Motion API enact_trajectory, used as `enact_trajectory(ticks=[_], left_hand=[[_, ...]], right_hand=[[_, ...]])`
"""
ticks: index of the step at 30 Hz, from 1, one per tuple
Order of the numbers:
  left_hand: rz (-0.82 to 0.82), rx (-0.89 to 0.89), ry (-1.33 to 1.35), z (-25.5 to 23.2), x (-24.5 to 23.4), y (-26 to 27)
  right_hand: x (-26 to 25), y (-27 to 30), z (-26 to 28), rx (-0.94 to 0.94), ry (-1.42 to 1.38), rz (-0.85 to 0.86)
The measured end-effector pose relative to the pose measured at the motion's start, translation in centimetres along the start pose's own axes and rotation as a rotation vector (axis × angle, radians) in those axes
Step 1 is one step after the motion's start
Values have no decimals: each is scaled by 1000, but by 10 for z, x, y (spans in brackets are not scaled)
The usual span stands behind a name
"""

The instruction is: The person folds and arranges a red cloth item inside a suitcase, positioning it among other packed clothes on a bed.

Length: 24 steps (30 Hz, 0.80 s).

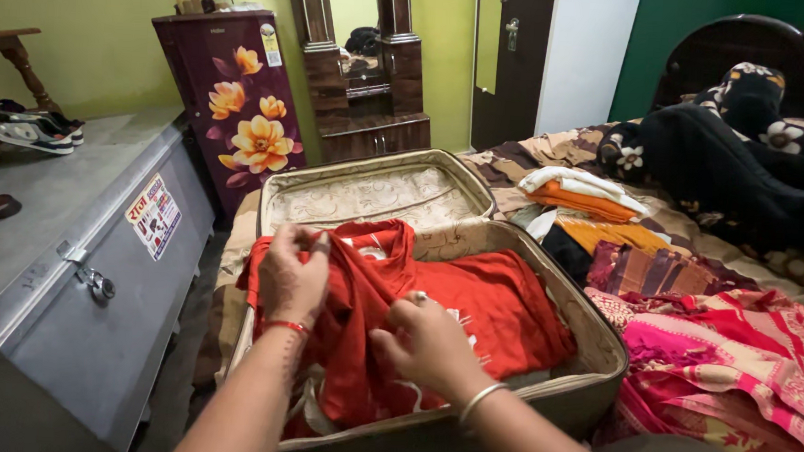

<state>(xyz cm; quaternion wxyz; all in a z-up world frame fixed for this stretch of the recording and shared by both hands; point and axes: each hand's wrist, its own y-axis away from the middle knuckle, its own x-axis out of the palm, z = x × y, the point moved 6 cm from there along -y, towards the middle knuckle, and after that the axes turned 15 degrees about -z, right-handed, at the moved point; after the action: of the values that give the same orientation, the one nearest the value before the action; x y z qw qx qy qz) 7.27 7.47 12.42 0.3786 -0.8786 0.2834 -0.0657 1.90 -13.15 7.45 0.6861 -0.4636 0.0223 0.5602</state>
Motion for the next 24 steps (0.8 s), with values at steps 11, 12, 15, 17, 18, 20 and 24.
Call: enact_trajectory(ticks=[11, 12, 15, 17, 18, 20, 24], left_hand=[[-39, 55, -74, 9, -27, -3], [-76, 71, -92, 24, -31, -3], [-110, 52, -204, 81, -37, -8], [-116, -37, -176, 119, -38, -4], [-122, -80, -164, 135, -38, -2], [-159, -44, -160, 154, -39, 3], [-171, -107, -195, 171, -46, 13]], right_hand=[[30, 4, -36, 137, 263, -102], [29, 7, -48, 185, 290, -50], [27, 6, -87, 329, 352, 139], [24, 4, -116, 485, 283, 209], [23, 6, -131, 561, 244, 244], [14, -5, -154, 506, 236, 185], [12, -14, -193, 579, 295, 117]])
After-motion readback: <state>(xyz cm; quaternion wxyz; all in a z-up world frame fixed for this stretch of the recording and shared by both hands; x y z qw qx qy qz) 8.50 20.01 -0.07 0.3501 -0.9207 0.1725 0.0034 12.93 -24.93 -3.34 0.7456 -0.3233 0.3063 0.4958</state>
